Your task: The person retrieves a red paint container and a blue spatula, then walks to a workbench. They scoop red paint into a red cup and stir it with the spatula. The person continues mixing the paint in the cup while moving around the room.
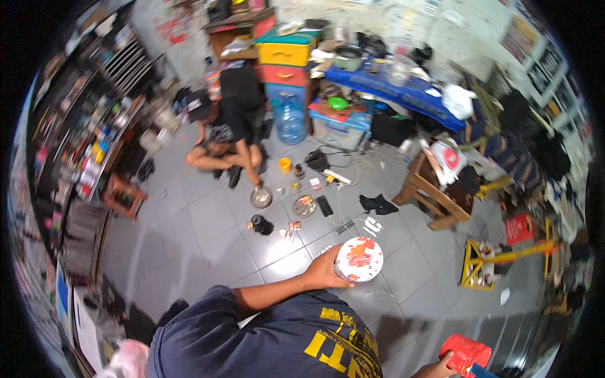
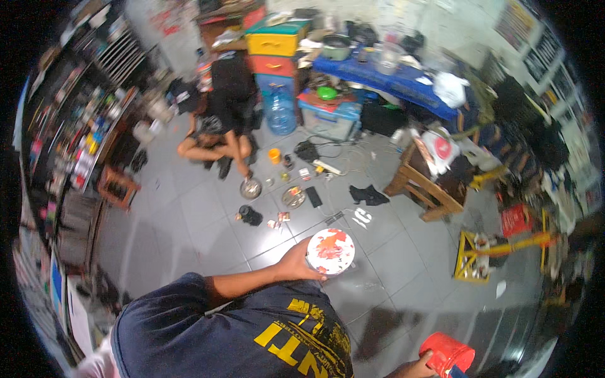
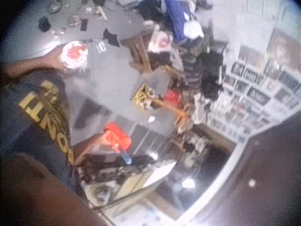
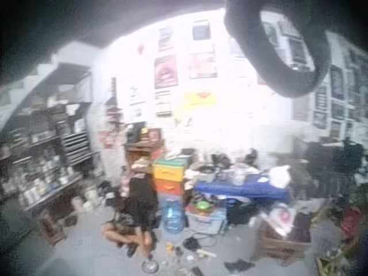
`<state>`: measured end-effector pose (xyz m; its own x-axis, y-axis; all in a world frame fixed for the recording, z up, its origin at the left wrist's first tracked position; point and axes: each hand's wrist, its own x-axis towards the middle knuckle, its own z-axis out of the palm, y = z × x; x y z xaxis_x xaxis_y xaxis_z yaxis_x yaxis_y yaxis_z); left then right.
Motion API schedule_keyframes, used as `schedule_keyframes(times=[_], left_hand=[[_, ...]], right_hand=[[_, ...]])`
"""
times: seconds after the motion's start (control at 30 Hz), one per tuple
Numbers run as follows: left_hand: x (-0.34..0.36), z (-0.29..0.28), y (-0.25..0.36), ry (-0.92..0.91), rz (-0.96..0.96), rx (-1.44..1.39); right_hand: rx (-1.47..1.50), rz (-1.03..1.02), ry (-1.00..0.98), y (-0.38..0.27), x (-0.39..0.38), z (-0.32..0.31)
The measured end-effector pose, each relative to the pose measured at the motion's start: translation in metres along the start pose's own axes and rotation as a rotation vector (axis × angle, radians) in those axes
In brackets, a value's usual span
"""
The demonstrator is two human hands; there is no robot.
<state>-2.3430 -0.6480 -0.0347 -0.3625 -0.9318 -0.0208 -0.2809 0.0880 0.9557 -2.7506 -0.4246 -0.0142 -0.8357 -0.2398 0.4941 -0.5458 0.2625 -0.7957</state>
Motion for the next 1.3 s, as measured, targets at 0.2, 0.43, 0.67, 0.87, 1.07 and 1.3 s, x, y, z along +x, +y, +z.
schedule_keyframes(times=[0.2,0.43,0.67,0.87,1.07,1.3], left_hand=[[-0.011,0.013,0.004,0.351,-0.049,0.027],[-0.012,0.050,0.032,0.559,-0.163,-0.119],[-0.006,0.094,0.045,0.773,-0.172,-0.104],[0.006,0.140,0.049,0.791,-0.212,-0.136],[0.019,0.170,0.062,0.752,-0.173,-0.117],[0.034,0.187,0.091,0.745,-0.167,-0.145]], right_hand=[[0.488,-0.017,-0.206,-0.009,0.079,0.132],[0.651,0.015,-0.368,-0.008,0.205,0.218],[0.764,-0.078,-0.289,-0.052,0.334,0.234],[0.761,-0.197,-0.185,-0.038,0.435,0.223],[0.819,-0.266,-0.164,-0.064,0.517,0.194],[0.695,-0.253,-0.303,-0.027,0.560,0.157]])
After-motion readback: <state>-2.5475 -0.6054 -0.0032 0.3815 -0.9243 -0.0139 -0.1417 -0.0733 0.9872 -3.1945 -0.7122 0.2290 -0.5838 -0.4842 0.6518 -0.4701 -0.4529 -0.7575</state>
